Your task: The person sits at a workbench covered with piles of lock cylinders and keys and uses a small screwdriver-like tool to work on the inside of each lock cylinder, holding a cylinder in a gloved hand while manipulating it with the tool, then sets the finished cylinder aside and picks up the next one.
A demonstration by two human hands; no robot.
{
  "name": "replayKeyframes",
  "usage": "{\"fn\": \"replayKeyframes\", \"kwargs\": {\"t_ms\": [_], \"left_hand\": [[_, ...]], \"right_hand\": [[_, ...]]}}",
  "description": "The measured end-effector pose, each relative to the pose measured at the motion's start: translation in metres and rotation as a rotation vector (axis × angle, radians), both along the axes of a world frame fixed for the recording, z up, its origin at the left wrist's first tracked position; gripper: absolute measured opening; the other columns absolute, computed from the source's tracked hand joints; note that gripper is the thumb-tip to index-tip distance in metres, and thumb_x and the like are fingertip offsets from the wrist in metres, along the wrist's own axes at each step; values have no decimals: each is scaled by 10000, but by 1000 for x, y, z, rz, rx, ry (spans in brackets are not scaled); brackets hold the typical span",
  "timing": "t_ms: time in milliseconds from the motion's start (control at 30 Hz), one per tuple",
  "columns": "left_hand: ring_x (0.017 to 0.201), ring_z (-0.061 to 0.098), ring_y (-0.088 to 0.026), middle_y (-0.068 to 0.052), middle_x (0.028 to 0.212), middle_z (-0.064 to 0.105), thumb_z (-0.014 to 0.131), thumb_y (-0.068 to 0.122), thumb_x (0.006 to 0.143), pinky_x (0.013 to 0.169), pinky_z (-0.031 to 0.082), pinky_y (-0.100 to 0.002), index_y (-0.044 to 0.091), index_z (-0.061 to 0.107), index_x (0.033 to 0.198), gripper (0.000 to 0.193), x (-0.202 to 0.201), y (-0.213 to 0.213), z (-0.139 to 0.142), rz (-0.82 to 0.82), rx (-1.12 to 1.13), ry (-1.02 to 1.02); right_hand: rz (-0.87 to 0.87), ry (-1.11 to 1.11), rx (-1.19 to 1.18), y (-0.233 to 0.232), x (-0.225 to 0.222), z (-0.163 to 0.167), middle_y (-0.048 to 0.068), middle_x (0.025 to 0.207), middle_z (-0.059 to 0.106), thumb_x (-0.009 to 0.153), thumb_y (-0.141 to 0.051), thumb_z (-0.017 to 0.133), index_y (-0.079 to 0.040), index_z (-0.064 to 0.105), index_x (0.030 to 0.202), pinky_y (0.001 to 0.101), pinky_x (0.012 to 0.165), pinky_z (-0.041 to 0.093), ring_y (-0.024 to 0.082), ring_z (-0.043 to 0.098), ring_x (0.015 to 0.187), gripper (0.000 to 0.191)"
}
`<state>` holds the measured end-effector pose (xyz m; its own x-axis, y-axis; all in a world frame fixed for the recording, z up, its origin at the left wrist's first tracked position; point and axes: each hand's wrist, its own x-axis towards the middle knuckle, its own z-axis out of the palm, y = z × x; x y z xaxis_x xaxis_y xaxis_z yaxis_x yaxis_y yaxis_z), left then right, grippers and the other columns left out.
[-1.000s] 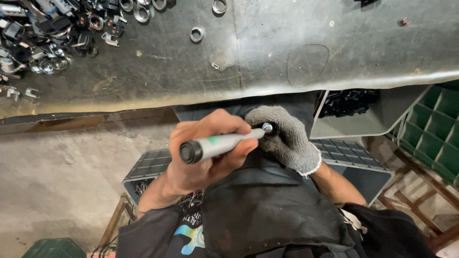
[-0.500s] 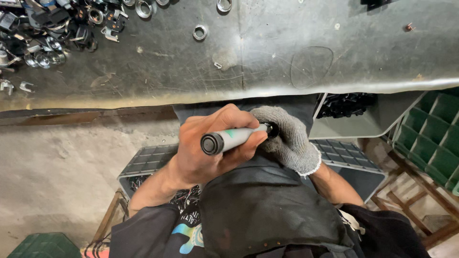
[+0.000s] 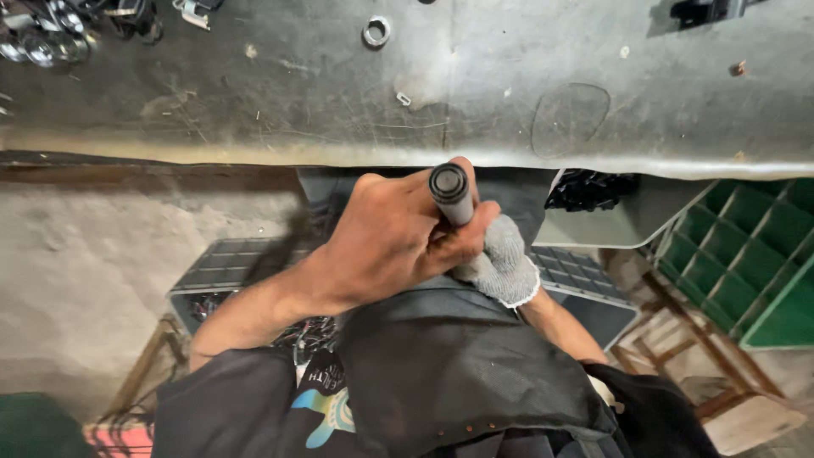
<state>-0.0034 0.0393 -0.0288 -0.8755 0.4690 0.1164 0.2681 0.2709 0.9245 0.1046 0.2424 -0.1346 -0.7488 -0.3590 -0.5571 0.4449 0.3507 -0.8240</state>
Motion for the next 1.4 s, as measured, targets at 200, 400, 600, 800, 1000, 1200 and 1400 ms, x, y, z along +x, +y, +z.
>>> {"fn": "replayKeyframes", "kwargs": {"t_ms": [200,400,600,800,1000,1200,1400], "left_hand": [[541,605,-77,-2,721,676,739,194,1015,453,438,-244,60,671,990,151,8,-19,18,58,353,-411],[577,654,-71,-10,796,676,788,161,1025,478,465,-229,71,656,970,168,13,-22,12,73,275,-22],[658,649,-139,-45,856,676,792,165,1029,500,467,-272,46,653,998,186,11,-17,5,39,254,80],[699,680,-175,-65,877,682,788,178,1024,543,520,-277,34,619,991,225,13,-18,6,31,276,160],[656,674,-185,-93,863,689,788,227,916,563,516,-314,13,629,906,267,3,-13,19,72,153,278],[652,670,-159,-57,839,684,716,167,1028,558,528,-302,49,665,978,138,0,-21,24,47,271,-11],[464,589,-128,2,596,643,748,217,908,455,440,-309,122,743,957,107,18,-38,12,-67,307,-346]], "right_hand": [[1,423,124,26,16,-21,118,1066,724,878,-263,732,-77,679,1086,378,886,559,246,700,1027,284],[2,454,92,37,26,-32,117,1088,721,906,-303,715,-70,677,1109,375,901,561,247,701,1043,312],[14,437,49,31,22,-32,116,1111,718,933,-344,698,-63,674,1133,373,916,563,247,702,1059,345],[18,426,32,29,23,-31,115,1133,715,961,-384,680,-56,672,1157,370,932,566,248,704,1074,382],[-8,454,40,30,22,-31,114,1155,712,989,-424,663,-49,669,1181,367,947,568,249,705,1090,422],[-79,472,-34,26,16,-17,113,1177,708,1016,-464,645,-42,667,1204,365,962,571,250,707,1105,463],[16,435,-133,17,-9,-7,116,1090,736,921,-493,680,-28,686,1185,344,892,574,242,732,996,535]]}}
